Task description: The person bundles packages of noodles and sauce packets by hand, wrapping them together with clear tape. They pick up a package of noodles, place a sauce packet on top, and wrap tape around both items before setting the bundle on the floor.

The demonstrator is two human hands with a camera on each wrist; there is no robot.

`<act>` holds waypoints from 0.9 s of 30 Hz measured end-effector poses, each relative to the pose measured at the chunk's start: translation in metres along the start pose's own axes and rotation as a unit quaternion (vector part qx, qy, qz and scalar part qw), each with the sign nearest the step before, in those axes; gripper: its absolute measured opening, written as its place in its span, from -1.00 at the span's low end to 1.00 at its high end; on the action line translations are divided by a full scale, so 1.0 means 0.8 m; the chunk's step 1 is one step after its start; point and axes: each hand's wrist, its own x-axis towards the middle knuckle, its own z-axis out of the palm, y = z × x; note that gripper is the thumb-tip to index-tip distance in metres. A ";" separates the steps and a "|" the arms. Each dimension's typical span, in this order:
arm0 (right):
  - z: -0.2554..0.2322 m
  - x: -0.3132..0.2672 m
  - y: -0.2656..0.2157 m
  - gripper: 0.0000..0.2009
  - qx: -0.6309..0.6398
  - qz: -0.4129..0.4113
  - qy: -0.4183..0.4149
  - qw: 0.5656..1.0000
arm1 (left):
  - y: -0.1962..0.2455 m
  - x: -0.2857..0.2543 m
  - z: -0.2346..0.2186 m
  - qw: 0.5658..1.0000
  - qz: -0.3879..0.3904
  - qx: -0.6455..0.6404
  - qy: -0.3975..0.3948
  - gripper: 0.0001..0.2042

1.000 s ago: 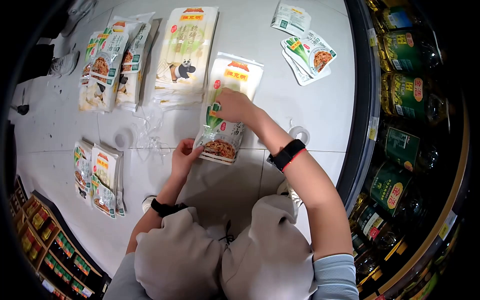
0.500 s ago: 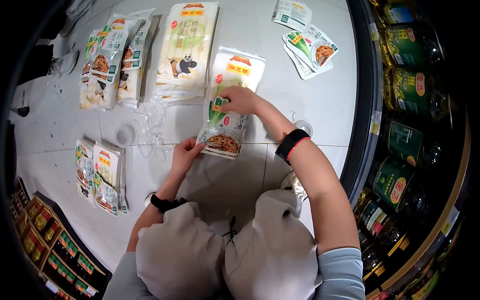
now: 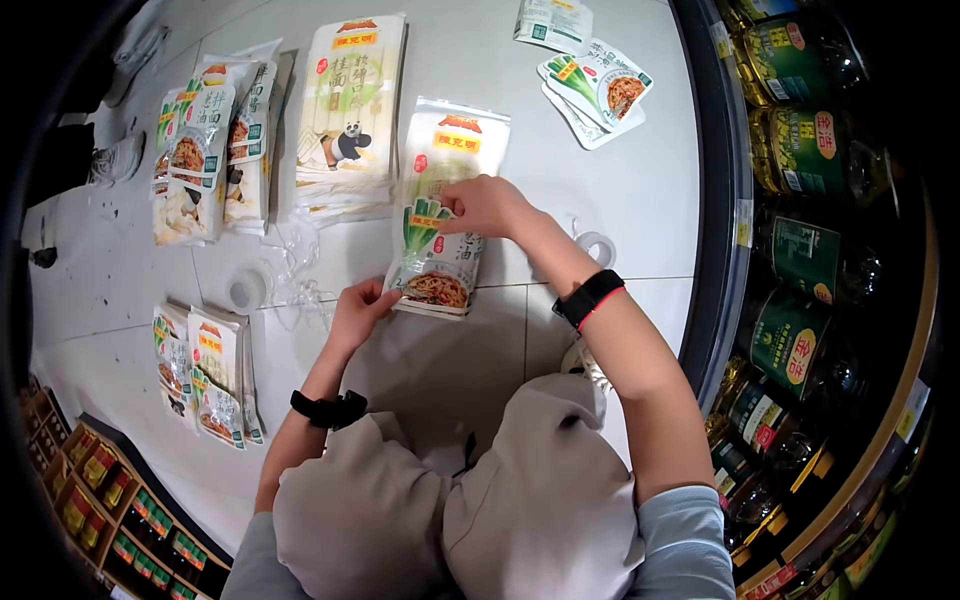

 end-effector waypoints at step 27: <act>0.029 -0.006 0.042 -0.83 0.110 -0.010 0.076 0.991 | 0.039 0.008 0.013 0.995 0.075 -0.069 0.020 -0.65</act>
